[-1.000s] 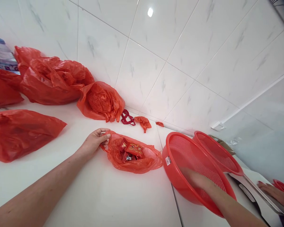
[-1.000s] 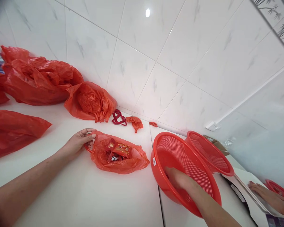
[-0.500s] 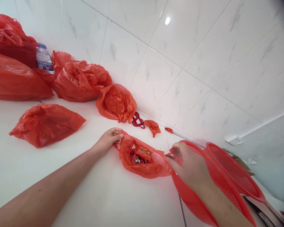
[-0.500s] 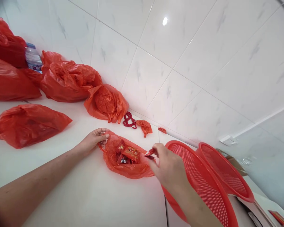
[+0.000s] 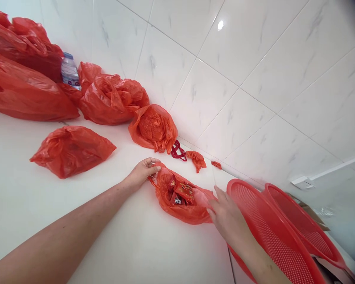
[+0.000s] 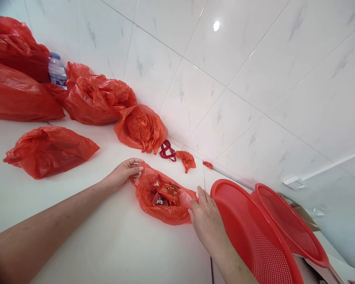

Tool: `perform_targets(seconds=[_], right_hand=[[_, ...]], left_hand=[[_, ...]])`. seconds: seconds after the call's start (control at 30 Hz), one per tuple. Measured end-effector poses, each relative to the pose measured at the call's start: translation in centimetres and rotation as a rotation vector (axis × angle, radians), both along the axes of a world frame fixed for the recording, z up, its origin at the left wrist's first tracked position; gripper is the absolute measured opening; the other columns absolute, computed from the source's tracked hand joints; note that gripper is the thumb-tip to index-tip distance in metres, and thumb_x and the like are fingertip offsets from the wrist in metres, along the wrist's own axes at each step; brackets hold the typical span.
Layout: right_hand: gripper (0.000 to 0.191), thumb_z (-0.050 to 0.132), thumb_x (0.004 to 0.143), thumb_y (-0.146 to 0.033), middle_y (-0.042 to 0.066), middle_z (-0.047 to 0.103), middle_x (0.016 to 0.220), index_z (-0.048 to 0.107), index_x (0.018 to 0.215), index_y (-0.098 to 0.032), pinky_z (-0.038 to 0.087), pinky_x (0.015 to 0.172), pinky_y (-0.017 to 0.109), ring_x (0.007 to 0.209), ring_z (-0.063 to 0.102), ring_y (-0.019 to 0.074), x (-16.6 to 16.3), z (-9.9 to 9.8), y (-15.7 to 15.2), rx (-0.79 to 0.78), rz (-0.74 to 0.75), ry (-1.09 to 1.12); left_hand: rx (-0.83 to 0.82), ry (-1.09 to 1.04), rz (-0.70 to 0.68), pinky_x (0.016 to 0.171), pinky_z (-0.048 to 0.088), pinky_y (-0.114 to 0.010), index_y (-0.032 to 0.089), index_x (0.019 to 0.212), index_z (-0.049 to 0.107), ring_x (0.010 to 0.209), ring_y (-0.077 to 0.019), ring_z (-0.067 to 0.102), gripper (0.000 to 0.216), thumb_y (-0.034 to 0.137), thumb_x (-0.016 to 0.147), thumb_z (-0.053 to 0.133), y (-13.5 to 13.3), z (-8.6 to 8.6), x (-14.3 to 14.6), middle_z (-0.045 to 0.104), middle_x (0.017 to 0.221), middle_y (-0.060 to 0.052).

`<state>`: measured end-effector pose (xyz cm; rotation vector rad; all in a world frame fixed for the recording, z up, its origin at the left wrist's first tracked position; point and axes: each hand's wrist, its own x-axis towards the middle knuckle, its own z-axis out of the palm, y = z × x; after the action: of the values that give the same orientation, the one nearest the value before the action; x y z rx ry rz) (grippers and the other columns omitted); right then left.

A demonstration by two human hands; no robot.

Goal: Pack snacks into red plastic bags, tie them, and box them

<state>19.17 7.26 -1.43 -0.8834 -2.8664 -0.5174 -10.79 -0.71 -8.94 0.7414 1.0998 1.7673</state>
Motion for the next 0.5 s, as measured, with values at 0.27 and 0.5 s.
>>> perform_targets(seconds=[0.27, 0.5], right_hand=[[0.029, 0.040, 0.085, -0.021, 0.010, 0.061, 0.101, 0.059, 0.108, -0.020, 0.044, 0.075, 0.037, 0.089, 0.057, 0.0253, -0.9, 0.9, -0.5, -0.085, -0.056, 0.059], [0.034, 0.045, 0.085, -0.025, 0.015, 0.058, 0.111, 0.051, 0.117, -0.015, 0.040, 0.077, 0.040, 0.101, 0.051, 0.0299, -0.8, 3.9, 1.4, 0.190, -0.249, 0.134]], left_hand=[[-0.003, -0.009, 0.003, 0.048, 0.044, -0.021, 0.017, 0.102, 0.053, 0.051, -0.0085, 0.050, 0.045, 0.026, 0.063, 0.074, -0.3, 0.3, 0.0, 0.056, 0.063, 0.003], [0.151, -0.082, 0.085, 0.052, 0.044, -0.017, 0.019, 0.108, 0.052, 0.059, -0.0067, 0.056, 0.052, 0.014, 0.061, 0.072, 0.0, 5.2, -0.1, 0.061, 0.079, 0.001]])
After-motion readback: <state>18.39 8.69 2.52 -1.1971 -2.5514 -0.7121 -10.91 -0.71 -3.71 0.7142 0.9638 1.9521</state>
